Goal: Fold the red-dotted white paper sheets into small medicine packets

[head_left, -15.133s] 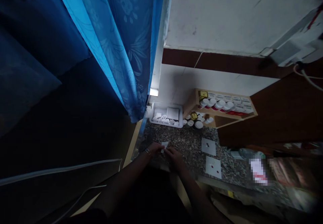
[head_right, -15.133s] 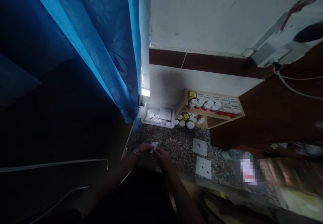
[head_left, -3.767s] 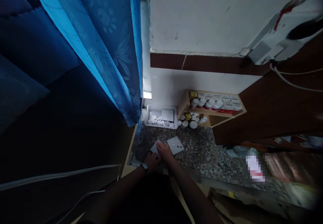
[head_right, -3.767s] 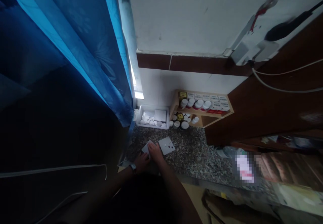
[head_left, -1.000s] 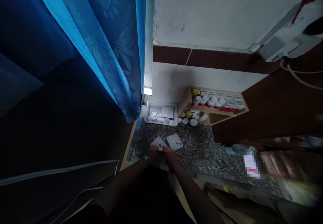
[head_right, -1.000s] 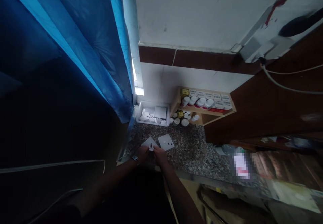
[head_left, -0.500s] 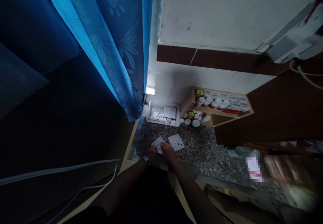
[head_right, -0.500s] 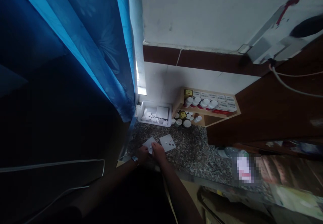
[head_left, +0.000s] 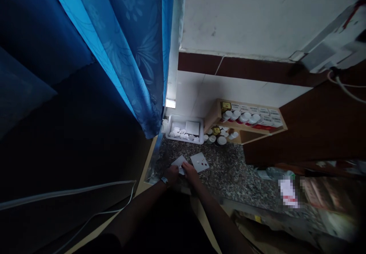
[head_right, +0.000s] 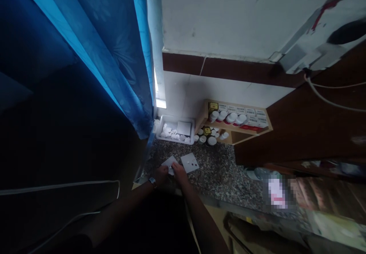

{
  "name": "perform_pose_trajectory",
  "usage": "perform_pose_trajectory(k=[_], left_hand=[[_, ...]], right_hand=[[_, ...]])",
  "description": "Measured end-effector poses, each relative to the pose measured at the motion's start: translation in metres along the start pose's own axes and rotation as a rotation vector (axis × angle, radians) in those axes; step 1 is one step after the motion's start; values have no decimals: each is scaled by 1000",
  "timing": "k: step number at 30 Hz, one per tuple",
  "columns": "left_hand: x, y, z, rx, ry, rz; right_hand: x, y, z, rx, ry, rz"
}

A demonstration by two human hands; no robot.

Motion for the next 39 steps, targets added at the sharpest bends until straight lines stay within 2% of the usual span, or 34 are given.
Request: perform_pose_trajectory(k=[6,12,18,22,28,34,39], left_hand=[[1,-7,2,17,46,-26],[-1,-13,3,116,-18,26],[-5,-20,-2,118,-95,-38],[-9,-23,-2,142,-119,8],[-20,-20,-6,209,-261,72],[-28,-11,-20,327,-169,194],[-26,-1,-19,293,-68,195]], right_hand=[[-4,0,-4,-91,-29,-32],[11,0,5,-87,-17,-1],[22,-1,12,-89,-62,126],[12,-4,12,12,5,116],[-6,-4,9,181,163,81],[-16,-13,2,220,271,53],[-23,-22,-3,259,284,19]])
Point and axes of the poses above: each hand's wrist, its own x-axis away from the middle knuckle, its own y-axis out of the palm, z = x × y, the point moved 1 cm from there along -x, towards the middle knuckle, and after that the axes turned 4 degrees about y, right-handed, at the moved point
